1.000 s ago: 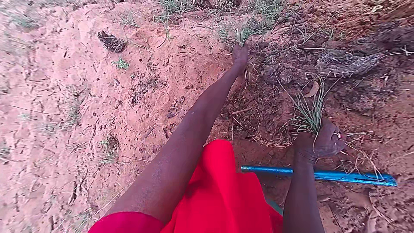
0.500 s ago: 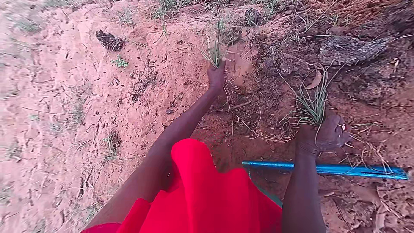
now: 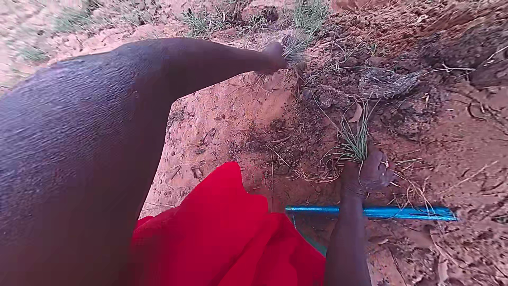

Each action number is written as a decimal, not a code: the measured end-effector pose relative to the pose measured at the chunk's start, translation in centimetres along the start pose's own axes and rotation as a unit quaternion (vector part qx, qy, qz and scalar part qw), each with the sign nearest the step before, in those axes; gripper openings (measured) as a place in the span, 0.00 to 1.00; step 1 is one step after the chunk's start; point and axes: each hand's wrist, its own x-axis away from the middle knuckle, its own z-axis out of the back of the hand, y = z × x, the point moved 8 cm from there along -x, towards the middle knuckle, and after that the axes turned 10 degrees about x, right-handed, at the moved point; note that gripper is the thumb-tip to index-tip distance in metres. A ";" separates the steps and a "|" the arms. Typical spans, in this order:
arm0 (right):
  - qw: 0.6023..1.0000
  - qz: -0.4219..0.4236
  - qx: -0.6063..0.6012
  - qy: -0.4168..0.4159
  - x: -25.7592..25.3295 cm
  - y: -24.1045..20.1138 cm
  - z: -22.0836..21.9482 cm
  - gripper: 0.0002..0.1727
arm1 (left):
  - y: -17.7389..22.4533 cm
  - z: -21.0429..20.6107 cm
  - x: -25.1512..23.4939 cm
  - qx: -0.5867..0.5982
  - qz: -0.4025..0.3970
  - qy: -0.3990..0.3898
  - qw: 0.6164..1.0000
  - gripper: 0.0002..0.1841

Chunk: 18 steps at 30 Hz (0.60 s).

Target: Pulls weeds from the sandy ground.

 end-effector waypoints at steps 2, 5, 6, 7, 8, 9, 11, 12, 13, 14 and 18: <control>1.000 -0.010 0.000 0.007 0.0 0.0 -0.1 0.18 | -1.0 -0.6 -1.9 0.067 0.042 0.033 0.996 0.23; 0.999 -0.021 0.015 0.023 0.0 0.1 0.0 0.18 | -0.4 -1.7 -5.1 0.137 0.047 0.080 0.986 0.28; 0.999 -0.020 0.019 0.025 0.1 0.1 0.0 0.17 | -0.3 -2.2 -6.1 0.142 0.045 0.080 0.986 0.31; 0.999 -0.019 0.023 0.028 0.2 0.1 -0.1 0.17 | -0.1 -2.6 -6.8 0.129 0.047 0.072 0.988 0.33; 0.999 -0.019 0.025 0.031 0.2 0.1 -0.1 0.15 | 0.3 -2.8 -7.4 0.105 0.048 0.065 0.991 0.35; 0.999 -0.017 0.028 0.036 0.2 0.0 -0.1 0.15 | 0.8 -3.0 -8.2 0.086 0.043 0.060 0.994 0.35; 0.998 -0.008 0.032 0.047 0.4 0.2 -0.2 0.14 | 2.4 -3.6 -9.7 0.050 0.024 0.057 0.997 0.35; 0.998 -0.004 0.033 0.053 0.3 0.2 -0.2 0.13 | 3.1 -4.3 -10.6 0.039 0.013 0.059 0.997 0.34; 0.998 -0.001 0.034 0.053 0.2 0.1 -0.2 0.13 | 3.6 -4.9 -11.3 0.041 -0.001 0.062 0.997 0.31; 0.998 0.000 0.034 0.053 0.2 0.0 -0.1 0.13 | 4.1 -5.5 -11.8 0.059 -0.015 0.066 0.996 0.28; 0.998 0.011 0.031 0.051 0.6 0.1 -0.1 0.13 | 4.5 -6.3 -13.0 0.201 -0.115 0.124 0.965 0.25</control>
